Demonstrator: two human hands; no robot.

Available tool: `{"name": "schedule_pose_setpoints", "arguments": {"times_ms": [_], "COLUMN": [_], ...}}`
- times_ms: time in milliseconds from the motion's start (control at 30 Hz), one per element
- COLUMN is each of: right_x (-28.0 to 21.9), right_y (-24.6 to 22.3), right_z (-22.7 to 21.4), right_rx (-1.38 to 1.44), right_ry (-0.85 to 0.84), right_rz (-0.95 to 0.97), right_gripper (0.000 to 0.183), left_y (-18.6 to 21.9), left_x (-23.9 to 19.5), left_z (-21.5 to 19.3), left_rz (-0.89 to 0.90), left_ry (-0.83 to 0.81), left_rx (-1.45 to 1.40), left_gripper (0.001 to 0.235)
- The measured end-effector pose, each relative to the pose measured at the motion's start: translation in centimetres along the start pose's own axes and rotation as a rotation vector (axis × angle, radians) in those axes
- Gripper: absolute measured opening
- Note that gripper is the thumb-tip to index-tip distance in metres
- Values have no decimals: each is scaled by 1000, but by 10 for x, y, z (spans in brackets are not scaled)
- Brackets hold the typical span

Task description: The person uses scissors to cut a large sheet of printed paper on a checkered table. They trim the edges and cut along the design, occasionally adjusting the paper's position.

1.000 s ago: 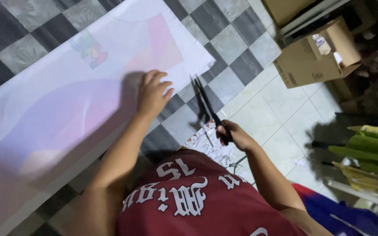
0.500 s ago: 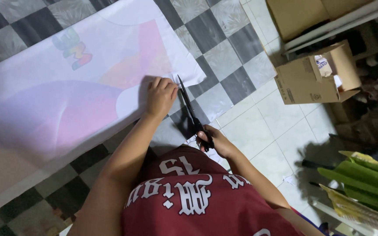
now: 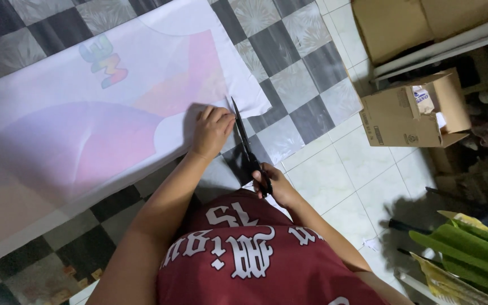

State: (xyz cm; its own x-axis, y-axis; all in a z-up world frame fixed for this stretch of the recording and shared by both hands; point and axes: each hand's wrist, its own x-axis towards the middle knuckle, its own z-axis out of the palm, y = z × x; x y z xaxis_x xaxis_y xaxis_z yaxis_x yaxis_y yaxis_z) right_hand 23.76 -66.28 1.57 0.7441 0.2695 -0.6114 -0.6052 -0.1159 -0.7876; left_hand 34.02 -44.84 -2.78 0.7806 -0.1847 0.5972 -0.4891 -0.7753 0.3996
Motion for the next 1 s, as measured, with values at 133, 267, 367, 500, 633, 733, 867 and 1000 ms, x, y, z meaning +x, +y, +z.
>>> {"name": "schedule_pose_setpoints", "arguments": {"times_ms": [133, 267, 367, 500, 633, 733, 867, 1000], "right_x": [1, -3, -3, -1, -8, -8, -1, 5], "right_y": [2, -3, -1, -1, -25, -35, -31, -19], "right_z": [-1, 0, 0, 3, 13, 14, 15, 10], "right_rx": [-36, -65, -61, -8, 31, -26, -61, -77], "right_ry": [-5, 2, 11, -5, -36, -63, -63, -34], "right_rz": [-10, -13, -8, -2, 6, 26, 14, -10], "right_gripper": [40, 39, 39, 43, 47, 46, 47, 43], "left_y": [0, -1, 0, -3, -2, -1, -1, 1], "left_x": [-4, -7, -7, -7, -7, -6, -5, -3], "left_z": [-7, -8, -7, -4, -7, -9, -11, -13], "left_rz": [-16, -49, -50, -39, -32, -14, -1, 5], "left_ry": [-7, -21, -23, -17, -4, 4, 19, 38], "left_rx": [25, 21, 32, 42, 55, 55, 69, 90], "left_gripper": [23, 18, 12, 11, 13, 12, 12, 10]}}
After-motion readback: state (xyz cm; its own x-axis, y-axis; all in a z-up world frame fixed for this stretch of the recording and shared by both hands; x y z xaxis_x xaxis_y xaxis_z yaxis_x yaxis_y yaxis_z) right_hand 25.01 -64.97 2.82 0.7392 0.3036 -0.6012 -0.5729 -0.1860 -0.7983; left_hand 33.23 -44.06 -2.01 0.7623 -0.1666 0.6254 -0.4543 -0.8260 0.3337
